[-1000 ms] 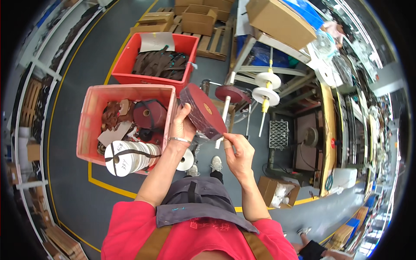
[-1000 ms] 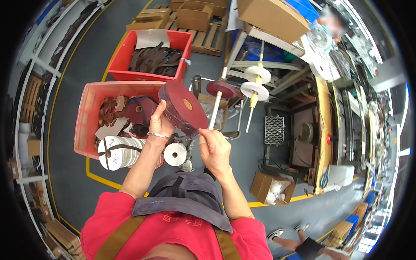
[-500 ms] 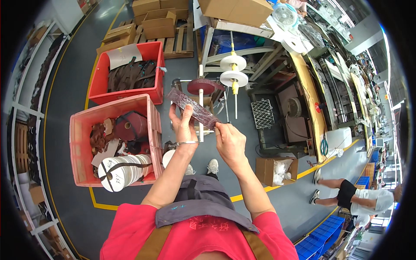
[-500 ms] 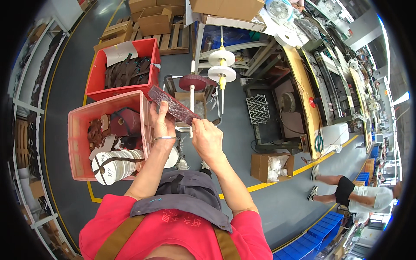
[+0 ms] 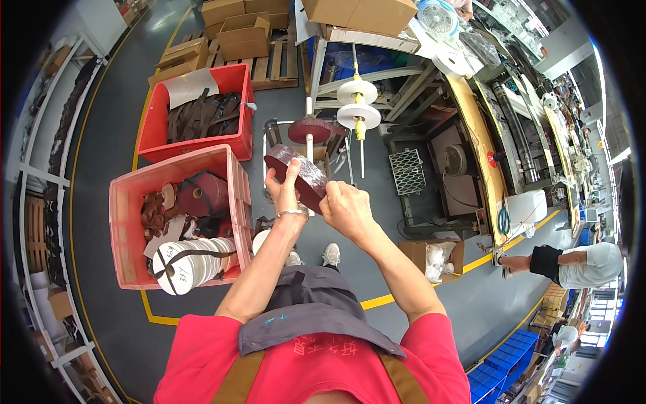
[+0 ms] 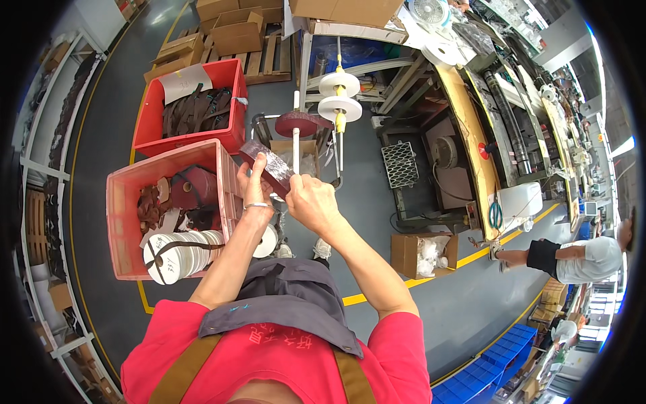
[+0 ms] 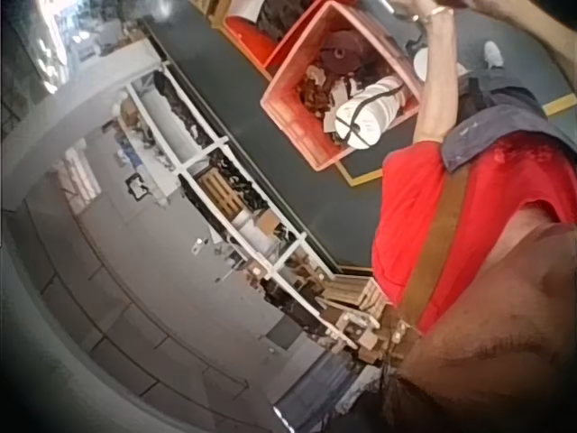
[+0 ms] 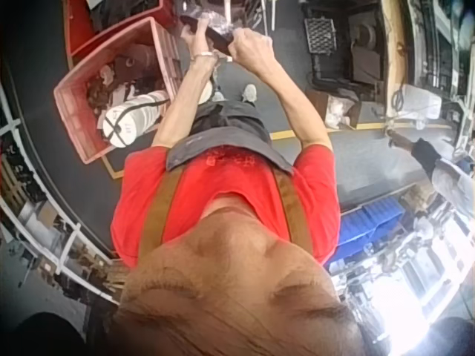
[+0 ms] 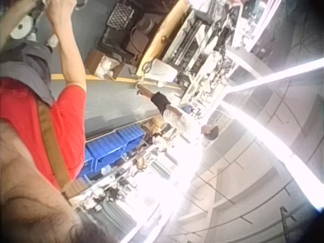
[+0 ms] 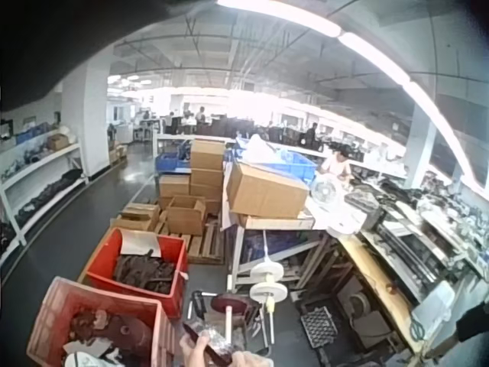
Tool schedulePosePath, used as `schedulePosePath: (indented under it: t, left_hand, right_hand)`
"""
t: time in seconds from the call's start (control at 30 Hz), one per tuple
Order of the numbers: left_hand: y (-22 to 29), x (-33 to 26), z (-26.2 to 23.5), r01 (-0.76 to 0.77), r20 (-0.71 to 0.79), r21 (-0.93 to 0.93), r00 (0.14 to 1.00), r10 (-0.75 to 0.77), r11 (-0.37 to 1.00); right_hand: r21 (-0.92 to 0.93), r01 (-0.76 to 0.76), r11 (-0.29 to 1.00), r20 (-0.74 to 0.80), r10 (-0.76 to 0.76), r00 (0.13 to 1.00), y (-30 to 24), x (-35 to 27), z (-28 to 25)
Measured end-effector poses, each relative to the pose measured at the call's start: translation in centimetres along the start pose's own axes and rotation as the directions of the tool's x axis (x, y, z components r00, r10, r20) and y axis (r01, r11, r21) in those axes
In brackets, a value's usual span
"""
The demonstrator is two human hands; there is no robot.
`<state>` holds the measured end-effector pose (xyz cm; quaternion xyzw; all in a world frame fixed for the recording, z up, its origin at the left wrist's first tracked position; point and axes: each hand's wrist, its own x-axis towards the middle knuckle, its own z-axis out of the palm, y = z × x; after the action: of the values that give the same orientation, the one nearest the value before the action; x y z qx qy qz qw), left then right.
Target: The person unwraps a roll of maroon fabric, cuts a strip from it using scissors, and places the strip onto a white plastic rack. The person then unwraps a second roll of maroon fabric, cuts a strip, and proceeds to cut the strip into smaller pieces using scissors.
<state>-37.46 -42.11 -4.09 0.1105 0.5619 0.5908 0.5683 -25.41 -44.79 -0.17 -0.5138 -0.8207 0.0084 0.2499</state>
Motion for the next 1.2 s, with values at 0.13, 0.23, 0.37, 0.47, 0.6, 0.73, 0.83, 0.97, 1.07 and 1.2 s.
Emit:
schedulePosePath:
  t: [0.13,0.23,0.37,0.47,0.6,0.73,0.83,0.97,1.07,1.2]
  left_hand:
    - [-0.8,0.9,-1.5,0.152,0.241,-0.168,0.964,-0.109,0.974]
    - [-0.1,-0.1,-1.5,0.306,0.223,-0.282,0.943,-0.248,0.909]
    - [-0.7,0.1,-2.1,0.265,0.263,-0.267,0.945,-0.195,0.926]
    - [-0.4,-0.2,-1.9,0.149,0.279,-0.22,0.957,-0.084,0.964]
    - [0.2,-1.1,-1.8,0.15,0.301,-0.242,0.951,-0.072,0.959]
    - [1.5,-3.4,-2.1,0.045,0.435,-0.143,0.9,0.022,0.989]
    - [1.7,-3.9,-1.9,0.046,0.424,-0.112,0.905,0.006,0.993]
    - [1.1,-3.6,-2.4,0.127,0.307,-0.11,0.948,-0.088,0.986]
    - [0.4,-2.8,-2.9,0.137,0.238,-0.179,0.967,-0.093,0.974]
    - [0.0,-3.0,-1.9,0.032,0.1,-0.202,0.995,-0.012,0.979]
  right_hand:
    - [0.509,-0.391,0.767,0.231,0.316,0.92,1.0,-0.4,-0.5]
    - [0.668,-0.529,0.523,0.289,0.473,0.832,1.4,-1.4,-1.3]
    - [0.432,-0.207,0.878,0.02,0.22,0.975,0.3,-2.3,-2.5]
    - [0.33,-0.136,0.934,-0.013,0.149,0.989,-0.3,-1.7,-2.9]
    - [0.584,-0.33,0.741,0.207,0.257,0.944,0.0,-1.5,-2.7]
    - [0.673,-0.37,0.64,0.216,0.309,0.926,-0.2,-1.4,-3.3]
    - [0.655,-0.414,0.632,0.247,0.339,0.908,-0.7,-0.5,-3.7]
    - [0.638,-0.359,0.681,0.144,0.353,0.925,-1.3,-0.8,-4.2]
    - [0.442,-0.129,0.888,-0.072,0.178,0.981,-1.2,-2.1,-4.4]
    - [0.258,-0.032,0.966,-0.1,0.06,0.993,-2.1,-3.0,-3.7]
